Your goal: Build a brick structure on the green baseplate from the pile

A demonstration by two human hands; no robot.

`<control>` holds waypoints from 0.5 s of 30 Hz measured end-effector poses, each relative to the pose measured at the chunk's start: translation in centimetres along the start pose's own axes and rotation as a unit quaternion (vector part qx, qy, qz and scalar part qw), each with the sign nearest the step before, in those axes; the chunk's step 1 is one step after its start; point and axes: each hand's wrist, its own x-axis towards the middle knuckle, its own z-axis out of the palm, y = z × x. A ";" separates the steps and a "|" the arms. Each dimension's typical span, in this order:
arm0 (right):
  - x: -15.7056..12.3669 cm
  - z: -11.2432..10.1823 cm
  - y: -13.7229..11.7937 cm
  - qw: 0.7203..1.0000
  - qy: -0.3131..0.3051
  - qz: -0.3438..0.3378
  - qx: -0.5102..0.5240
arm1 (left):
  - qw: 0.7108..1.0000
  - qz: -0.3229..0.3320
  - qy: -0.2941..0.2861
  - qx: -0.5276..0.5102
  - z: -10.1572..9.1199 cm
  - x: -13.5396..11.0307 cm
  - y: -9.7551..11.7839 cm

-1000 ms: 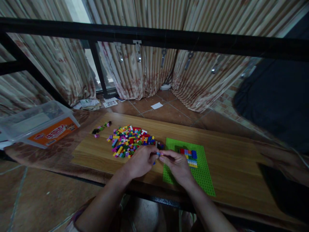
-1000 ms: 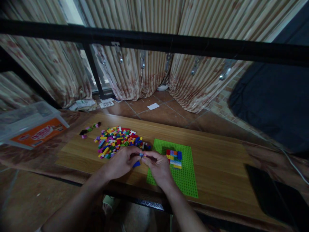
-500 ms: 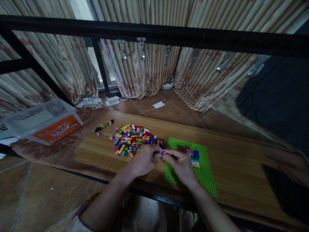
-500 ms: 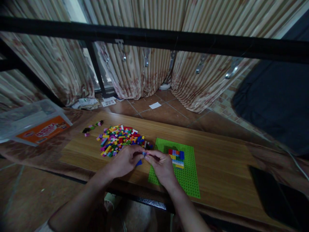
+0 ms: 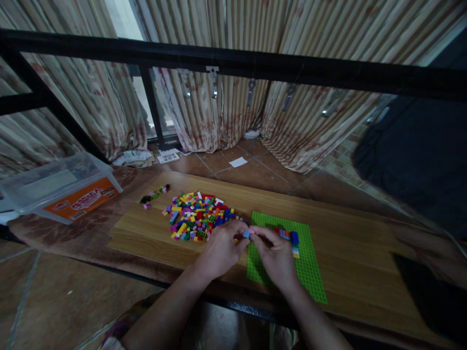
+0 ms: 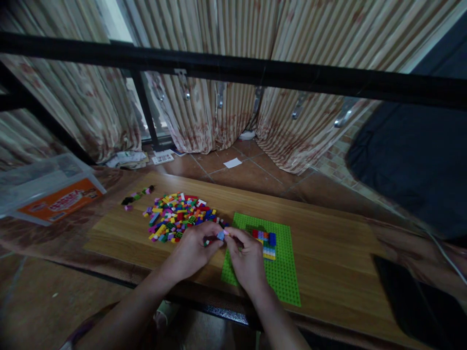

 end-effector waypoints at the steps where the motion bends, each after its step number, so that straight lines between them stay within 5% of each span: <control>1: 0.0 -0.1 0.0 1.000 0.003 -0.004 0.005 | 0.999 -0.010 0.001 -0.046 0.1 0.0 -0.1; 8: -0.1 -0.3 0.0 0.999 -0.011 -0.004 0.030 | 0.952 -0.112 -0.038 -0.283 0.4 0.4 -0.5; 15: 0.0 -0.2 -0.9 0.995 -0.018 0.037 0.095 | 0.964 -0.075 -0.020 -0.255 0.2 0.5 -0.5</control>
